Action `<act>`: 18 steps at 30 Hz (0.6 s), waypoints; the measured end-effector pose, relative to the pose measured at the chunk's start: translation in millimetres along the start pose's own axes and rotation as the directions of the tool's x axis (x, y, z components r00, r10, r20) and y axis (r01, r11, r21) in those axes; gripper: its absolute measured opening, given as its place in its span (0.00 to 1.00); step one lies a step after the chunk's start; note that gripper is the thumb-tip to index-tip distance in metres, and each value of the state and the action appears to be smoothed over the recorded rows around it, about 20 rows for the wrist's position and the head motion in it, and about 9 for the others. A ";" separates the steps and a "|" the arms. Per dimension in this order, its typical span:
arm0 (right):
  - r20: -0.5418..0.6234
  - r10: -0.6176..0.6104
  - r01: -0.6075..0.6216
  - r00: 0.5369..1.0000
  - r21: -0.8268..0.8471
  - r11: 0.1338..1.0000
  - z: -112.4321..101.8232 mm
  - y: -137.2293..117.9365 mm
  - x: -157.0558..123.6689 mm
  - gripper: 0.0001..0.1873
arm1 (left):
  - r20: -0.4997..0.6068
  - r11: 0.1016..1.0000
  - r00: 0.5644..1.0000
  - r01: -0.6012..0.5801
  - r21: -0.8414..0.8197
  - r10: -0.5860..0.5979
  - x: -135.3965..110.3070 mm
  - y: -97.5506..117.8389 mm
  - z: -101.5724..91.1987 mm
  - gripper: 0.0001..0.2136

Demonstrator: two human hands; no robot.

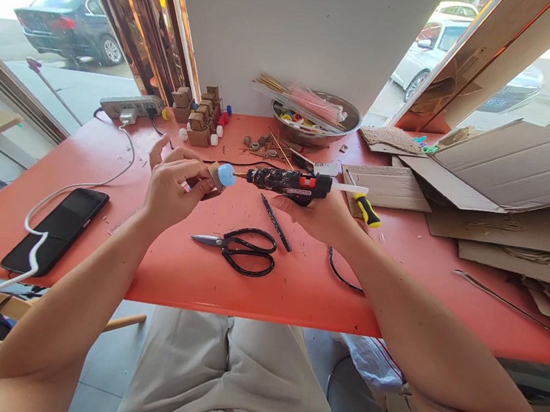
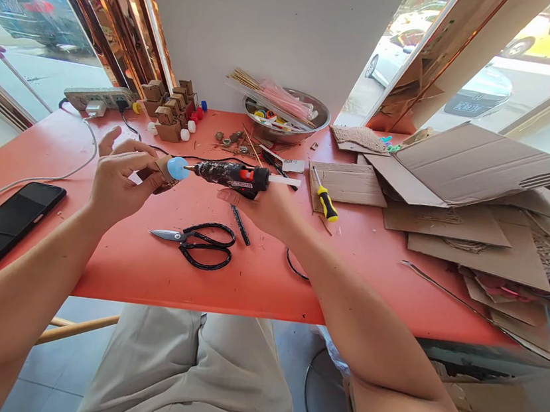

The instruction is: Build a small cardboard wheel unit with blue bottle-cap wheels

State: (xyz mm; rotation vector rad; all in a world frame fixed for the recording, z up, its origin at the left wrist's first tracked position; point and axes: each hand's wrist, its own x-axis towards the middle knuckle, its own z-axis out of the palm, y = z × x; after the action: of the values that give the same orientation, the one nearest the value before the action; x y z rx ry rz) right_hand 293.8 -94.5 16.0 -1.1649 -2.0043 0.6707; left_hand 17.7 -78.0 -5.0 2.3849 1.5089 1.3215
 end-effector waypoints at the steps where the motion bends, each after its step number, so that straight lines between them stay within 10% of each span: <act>1: 0.002 -0.002 0.002 1.000 0.007 1.000 0.3 -0.1 0.0 0.24 | 0.006 1.000 1.000 0.001 -0.005 -0.001 0.3 0.2 -0.3 0.10; 18: 0.007 -0.008 0.007 1.000 0.165 0.986 2.5 -1.2 -0.7 0.35 | 0.027 0.999 0.999 -0.020 0.040 0.019 0.3 -1.1 0.1 0.10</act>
State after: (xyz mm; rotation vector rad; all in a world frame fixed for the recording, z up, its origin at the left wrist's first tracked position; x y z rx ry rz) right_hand 291.5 -95.8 15.1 -1.0574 -1.9189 0.8214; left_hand 17.0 -77.2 -5.3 2.4374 1.5232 1.2707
